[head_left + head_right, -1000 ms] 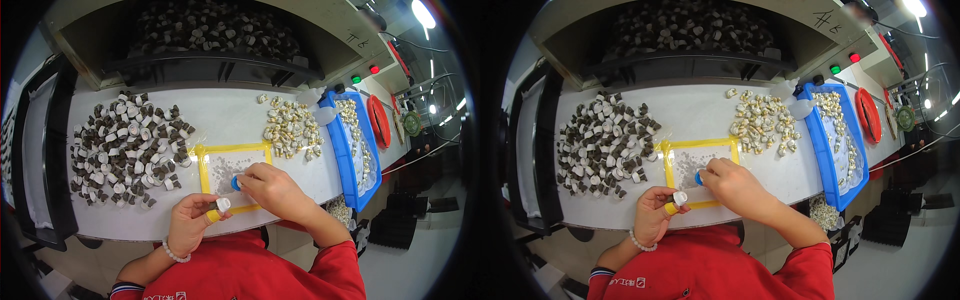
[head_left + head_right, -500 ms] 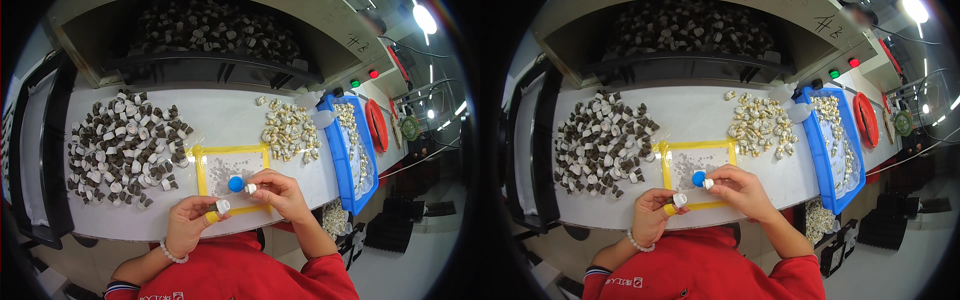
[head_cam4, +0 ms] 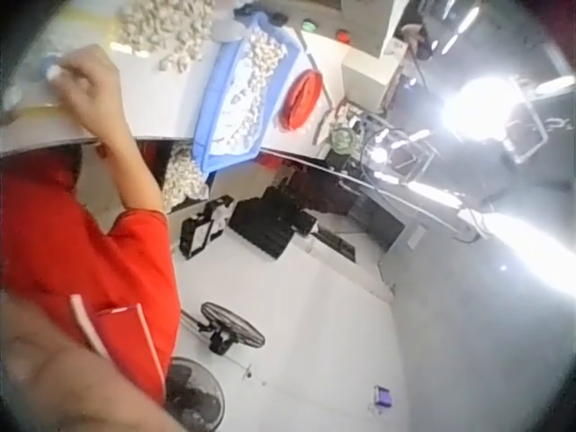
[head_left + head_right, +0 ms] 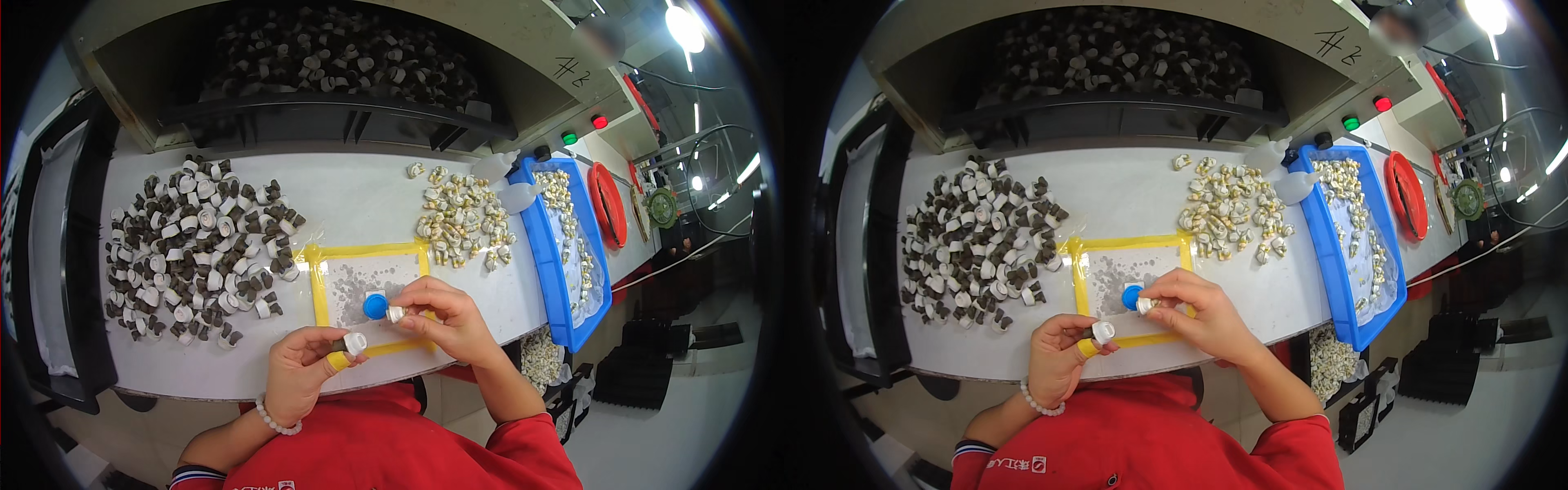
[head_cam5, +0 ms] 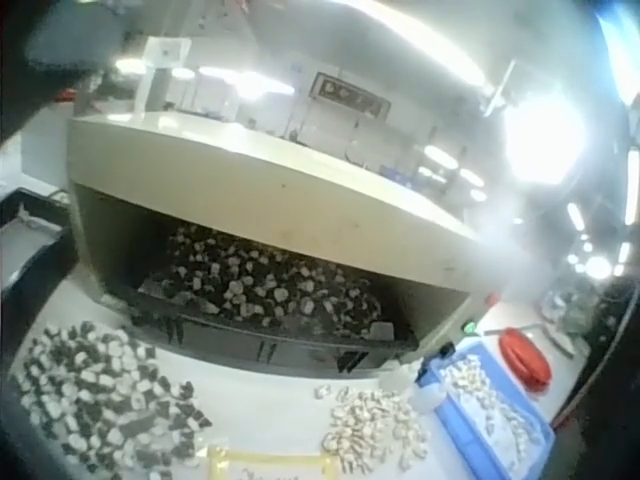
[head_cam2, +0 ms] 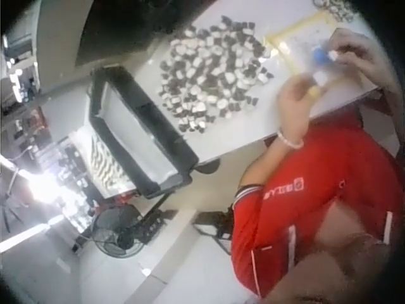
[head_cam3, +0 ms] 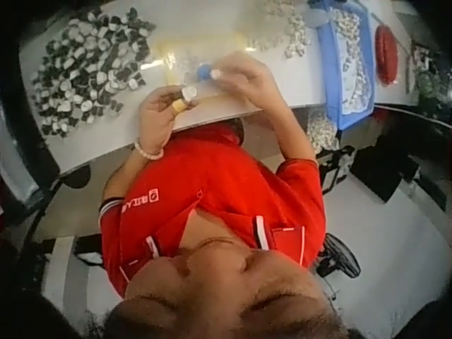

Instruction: The person sorts and organizes small plastic and metal industrial components by hand, placing them into sorting trays and storage bins.

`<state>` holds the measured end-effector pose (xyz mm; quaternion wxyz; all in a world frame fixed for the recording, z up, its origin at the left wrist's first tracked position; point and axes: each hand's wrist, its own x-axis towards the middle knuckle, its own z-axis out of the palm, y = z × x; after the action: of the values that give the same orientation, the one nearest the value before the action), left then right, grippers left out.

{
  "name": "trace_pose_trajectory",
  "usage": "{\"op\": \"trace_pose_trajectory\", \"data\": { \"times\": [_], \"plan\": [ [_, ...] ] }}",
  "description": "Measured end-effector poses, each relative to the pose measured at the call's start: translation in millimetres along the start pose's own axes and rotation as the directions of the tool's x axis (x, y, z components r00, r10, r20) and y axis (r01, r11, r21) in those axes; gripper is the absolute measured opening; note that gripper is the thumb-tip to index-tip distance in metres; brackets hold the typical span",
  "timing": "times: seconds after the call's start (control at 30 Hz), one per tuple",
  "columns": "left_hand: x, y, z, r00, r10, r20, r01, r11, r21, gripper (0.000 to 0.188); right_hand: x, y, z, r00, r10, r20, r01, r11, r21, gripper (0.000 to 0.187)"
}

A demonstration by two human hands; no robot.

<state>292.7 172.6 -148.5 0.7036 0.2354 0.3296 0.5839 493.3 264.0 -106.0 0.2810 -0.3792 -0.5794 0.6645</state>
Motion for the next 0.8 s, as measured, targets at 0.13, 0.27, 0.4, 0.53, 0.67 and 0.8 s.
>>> {"op": "trace_pose_trajectory", "data": {
  "times": [0.13,0.27,0.4,0.53,0.67,0.8],
  "plan": [
    [-0.1,-1.1,2.8,0.999,0.001,-0.05,0.0,1.0,0.017,0.026,9.6,-16.2,3.1,0.957,-0.25,0.15,0.274,0.597,-0.754,0.024],
    [-1.0,-0.8,1.3,0.998,-0.009,-0.058,0.011,1.0,0.021,0.026,14.8,-14.5,9.0,0.911,-0.308,0.273,0.375,0.349,-0.859,0.022],
    [-0.8,0.0,-0.8,1.0,0.002,-0.005,-0.002,1.0,-0.001,0.024,17.3,-15.4,14.9,0.911,-0.251,0.327,0.385,0.238,-0.892,0.02],
    [-1.5,-0.8,-1.5,1.0,0.028,-0.001,-0.028,1.0,-0.011,0.023,19.6,-21.4,23.6,0.913,-0.189,0.362,0.387,0.122,-0.914,0.016],
    [-3.1,-0.1,-1.5,1.0,0.011,-0.014,-0.012,1.0,-0.016,0.024,20.1,-19.8,21.0,0.926,-0.162,0.342,0.368,0.173,-0.914,0.021],
    [-2.1,0.4,2.3,0.999,-0.001,-0.047,0.001,1.0,0.014,0.025,15.1,-12.7,14.0,0.922,-0.282,0.265,0.362,0.383,-0.85,0.02]
  ]
}}
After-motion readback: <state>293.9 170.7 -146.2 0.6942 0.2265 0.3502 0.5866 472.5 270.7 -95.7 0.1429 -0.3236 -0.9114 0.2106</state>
